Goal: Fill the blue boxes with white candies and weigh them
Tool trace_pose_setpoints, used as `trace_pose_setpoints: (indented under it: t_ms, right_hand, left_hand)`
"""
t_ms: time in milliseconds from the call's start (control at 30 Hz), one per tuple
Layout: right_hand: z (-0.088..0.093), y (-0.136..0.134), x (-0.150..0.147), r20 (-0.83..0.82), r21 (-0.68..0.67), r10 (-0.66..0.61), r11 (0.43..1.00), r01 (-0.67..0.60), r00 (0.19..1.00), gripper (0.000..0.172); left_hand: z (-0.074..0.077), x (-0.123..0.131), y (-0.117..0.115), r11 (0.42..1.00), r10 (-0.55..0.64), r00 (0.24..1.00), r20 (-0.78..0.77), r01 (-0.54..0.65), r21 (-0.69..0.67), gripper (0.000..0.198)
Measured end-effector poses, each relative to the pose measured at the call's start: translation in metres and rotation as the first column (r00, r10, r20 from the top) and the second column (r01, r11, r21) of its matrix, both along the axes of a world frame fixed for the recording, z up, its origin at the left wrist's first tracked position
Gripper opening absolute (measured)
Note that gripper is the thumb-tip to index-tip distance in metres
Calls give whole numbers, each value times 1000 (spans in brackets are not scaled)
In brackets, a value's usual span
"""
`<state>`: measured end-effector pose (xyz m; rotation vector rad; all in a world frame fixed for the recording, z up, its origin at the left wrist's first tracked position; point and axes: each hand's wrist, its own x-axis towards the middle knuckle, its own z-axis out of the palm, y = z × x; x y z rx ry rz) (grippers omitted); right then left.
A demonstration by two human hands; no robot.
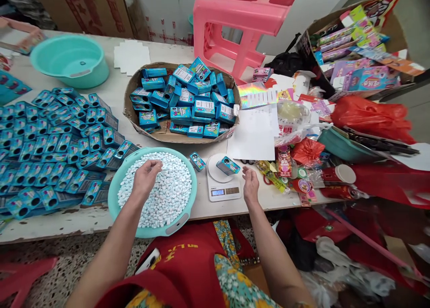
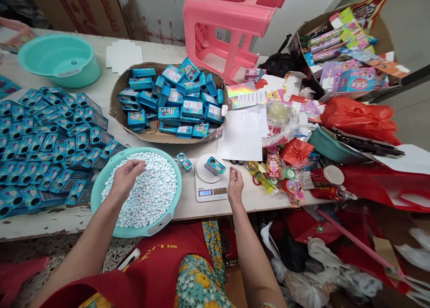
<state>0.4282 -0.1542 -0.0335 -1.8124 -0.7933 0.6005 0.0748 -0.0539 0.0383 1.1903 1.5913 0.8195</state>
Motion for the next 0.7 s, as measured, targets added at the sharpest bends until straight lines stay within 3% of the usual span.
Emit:
trace_pose_setpoints:
  t_ms: [200, 300, 367, 433, 467, 533, 567, 600, 633, 700]
  right_hand:
    - [18, 23, -14, 67, -11, 156, 988, -156, 985, 51]
    - [45, 32, -32, 124, 16, 129, 991, -132, 984, 43]
    - [72, 36, -56, 186, 114, 125, 982, -147, 975, 42]
    - [101, 38, -88, 239, 166, 329, 913, -372, 914, 37]
    - [113, 39, -106, 243, 160, 480, 837, -523, 843, 36]
    - [130, 42, -139, 194, 172, 702, 664, -728, 686, 36]
    - [132, 44, -152, 148, 197, 753, 613, -765, 641, 37]
    - [130, 47, -161, 103, 226, 765, 604, -764, 635, 39]
    - [125, 50, -166, 68, 245, 741, 637, -731, 668, 40]
    - [105, 58, -164, 55, 228, 602, 770, -597, 797, 44]
  left_hand:
    - [-7, 2, -1, 999, 12, 1000, 19, -13, 35, 30]
    - [15, 9, -13, 997, 21, 998, 67, -26, 66, 27]
    - [43, 17, -23, 994, -18, 979, 201, -5, 111, 46]
    - [72, 24, -32, 979, -120, 930, 349, 52, 198, 57]
    - [85, 26, -34, 964, -196, 909, 368, 111, 241, 53]
    - [104, 20, -39, 926, -323, 899, 297, 235, 295, 40]
    - [110, 11, -42, 916, -342, 914, 219, 272, 296, 35]
    - [114, -3, -46, 921, -312, 941, 129, 266, 283, 33]
    - [115, -22, -51, 942, -227, 973, 28, 213, 258, 35]
    - [110, -70, -65, 980, 68, 977, -201, -28, 199, 47]
